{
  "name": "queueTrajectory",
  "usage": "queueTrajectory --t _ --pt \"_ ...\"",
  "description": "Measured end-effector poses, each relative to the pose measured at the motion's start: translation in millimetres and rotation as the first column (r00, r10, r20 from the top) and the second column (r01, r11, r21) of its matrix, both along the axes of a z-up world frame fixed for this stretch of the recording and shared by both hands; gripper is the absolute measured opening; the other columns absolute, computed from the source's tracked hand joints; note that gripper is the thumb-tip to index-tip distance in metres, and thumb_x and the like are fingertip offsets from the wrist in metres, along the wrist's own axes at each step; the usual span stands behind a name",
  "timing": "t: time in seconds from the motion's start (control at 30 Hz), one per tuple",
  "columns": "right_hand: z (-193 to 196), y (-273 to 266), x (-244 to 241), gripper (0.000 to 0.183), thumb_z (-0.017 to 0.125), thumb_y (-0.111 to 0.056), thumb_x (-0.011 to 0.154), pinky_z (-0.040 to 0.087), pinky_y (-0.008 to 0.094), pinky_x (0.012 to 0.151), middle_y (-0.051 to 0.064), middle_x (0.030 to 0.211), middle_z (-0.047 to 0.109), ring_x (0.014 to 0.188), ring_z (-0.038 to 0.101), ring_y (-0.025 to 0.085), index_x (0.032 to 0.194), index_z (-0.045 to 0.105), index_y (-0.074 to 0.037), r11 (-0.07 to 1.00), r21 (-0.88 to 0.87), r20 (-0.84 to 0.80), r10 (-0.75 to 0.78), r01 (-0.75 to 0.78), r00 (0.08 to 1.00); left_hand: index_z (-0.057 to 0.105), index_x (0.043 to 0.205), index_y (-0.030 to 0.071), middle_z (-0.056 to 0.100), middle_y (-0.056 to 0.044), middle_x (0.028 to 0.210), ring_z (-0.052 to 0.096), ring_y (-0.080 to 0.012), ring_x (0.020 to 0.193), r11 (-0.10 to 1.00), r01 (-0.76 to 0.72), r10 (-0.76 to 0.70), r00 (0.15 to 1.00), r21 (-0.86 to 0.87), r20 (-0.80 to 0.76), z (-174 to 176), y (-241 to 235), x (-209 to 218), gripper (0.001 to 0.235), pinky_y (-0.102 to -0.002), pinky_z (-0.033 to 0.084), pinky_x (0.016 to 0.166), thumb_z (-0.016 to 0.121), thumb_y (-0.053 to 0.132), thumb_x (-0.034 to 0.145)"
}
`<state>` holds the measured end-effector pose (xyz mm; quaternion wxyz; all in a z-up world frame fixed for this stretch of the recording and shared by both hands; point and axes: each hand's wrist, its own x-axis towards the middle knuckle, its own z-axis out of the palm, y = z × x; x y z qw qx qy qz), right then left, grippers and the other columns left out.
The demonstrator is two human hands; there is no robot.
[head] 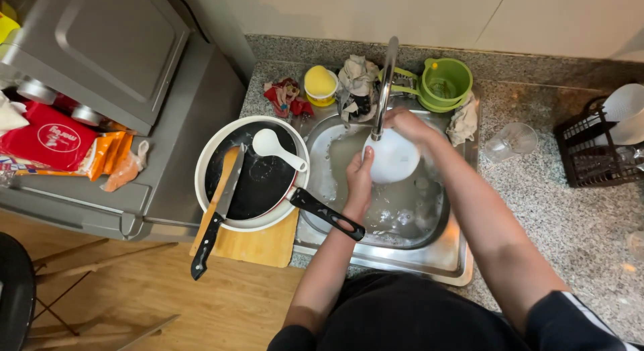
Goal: The person washes various kitchen items in a sink under running water. They clean a glass, a white bowl, a ladle, a knife, a wooden spatula, a frying pan, and several plates, placing each item aside after rinsing.
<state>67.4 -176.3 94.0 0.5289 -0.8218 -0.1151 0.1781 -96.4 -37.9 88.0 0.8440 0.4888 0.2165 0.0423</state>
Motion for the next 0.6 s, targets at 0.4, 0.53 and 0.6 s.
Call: queueTrajectory --t 0.4,0.53,0.6 --pt "0.8 45.4 -134.8 0.046 0.050 -0.037 0.105 0.019 0.070 0.118 0.004 0.158 0.050 0.146 0.043 0.031 0.152 0.051 -0.035 0.879 -0.407 0.868 0.288 0.248 0.404 0.058 0.128 0.020 0.069 -0.011 0.131 0.069 -0.0253 0.113 0.835 -0.077 0.048 0.997 -0.544 -0.068 -131.0 41.7 43.1 0.030 -0.042 0.052 0.104 0.048 0.039 0.109" --pt "8.2 46.8 -121.1 0.045 0.043 -0.029 0.108 0.016 0.063 0.121 0.004 0.159 0.046 0.147 0.037 0.031 0.153 0.050 -0.027 0.916 -0.317 0.853 0.163 0.245 0.497 0.058 0.135 0.017 0.063 -0.014 0.138 0.065 -0.0262 0.120 0.814 -0.079 0.034 0.996 -0.576 -0.088 -32.4 26.9 17.6 0.041 -0.044 0.049 0.108 0.046 0.046 0.108" --pt "5.2 58.4 -114.5 0.054 0.060 -0.012 0.091 0.032 0.056 0.115 0.023 0.145 0.054 0.138 0.046 0.040 0.142 0.055 0.004 0.802 -0.326 0.795 -0.055 0.501 0.604 0.060 0.130 0.012 0.065 -0.018 0.134 0.065 -0.0298 0.119 0.813 -0.139 0.066 0.987 -0.566 -0.148 -43.0 20.6 15.2 0.040 -0.047 0.049 0.109 0.051 0.044 0.107"
